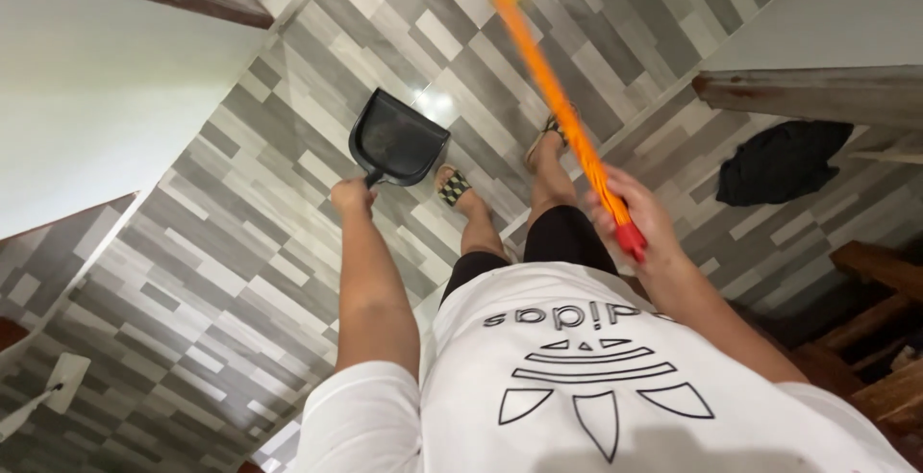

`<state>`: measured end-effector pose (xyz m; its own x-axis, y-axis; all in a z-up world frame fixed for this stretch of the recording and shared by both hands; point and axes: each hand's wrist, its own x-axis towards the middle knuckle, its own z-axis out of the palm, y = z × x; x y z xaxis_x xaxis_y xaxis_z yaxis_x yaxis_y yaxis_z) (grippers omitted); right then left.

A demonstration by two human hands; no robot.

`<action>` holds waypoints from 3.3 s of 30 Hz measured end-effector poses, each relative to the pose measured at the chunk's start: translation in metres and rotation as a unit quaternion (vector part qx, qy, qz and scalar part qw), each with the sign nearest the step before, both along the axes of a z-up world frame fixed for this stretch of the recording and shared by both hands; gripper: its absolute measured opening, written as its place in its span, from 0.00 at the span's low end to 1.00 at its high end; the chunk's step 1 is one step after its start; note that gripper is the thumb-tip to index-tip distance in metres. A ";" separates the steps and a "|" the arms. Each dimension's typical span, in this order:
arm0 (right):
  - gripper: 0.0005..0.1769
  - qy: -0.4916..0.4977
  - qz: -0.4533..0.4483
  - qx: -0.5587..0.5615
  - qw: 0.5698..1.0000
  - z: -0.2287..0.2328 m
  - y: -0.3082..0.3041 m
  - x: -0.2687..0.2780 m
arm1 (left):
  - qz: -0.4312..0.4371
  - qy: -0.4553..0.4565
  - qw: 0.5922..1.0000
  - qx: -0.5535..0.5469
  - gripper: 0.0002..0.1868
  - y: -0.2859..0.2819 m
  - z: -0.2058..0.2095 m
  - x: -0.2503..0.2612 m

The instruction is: Sweep the floor with a broom and dustpan, then fold a towel on a bed.

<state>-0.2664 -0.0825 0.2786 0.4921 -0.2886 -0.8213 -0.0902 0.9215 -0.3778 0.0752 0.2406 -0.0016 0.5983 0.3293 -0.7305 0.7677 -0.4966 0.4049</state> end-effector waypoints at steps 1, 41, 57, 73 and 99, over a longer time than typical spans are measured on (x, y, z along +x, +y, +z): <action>0.25 0.000 0.001 0.001 1.000 -0.019 -0.007 0.003 | 0.001 0.000 1.000 0.001 0.11 0.007 -0.003 0.000; 0.35 0.013 0.718 -0.172 0.674 0.036 0.137 0.151 | 0.068 -0.039 0.993 -0.083 0.06 0.224 -0.065 -0.089; 0.40 0.083 0.586 0.022 0.806 -0.191 0.143 0.176 | 0.182 0.070 0.903 -0.383 0.12 0.001 0.035 -0.292; 0.38 0.155 0.603 -0.304 0.722 -0.062 -0.181 0.145 | 0.047 0.088 0.916 -0.388 0.12 -0.170 0.081 -0.290; 0.20 0.017 0.248 0.044 0.968 -0.198 -0.155 0.495 | -0.149 0.101 0.911 -0.371 0.15 -0.142 0.166 0.126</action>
<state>0.2282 -0.2372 0.0810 0.5239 0.0480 -0.8505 -0.5414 0.7895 -0.2890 0.2012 0.0982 0.1645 0.4100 -0.4545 -0.7908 0.7395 -0.3418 0.5799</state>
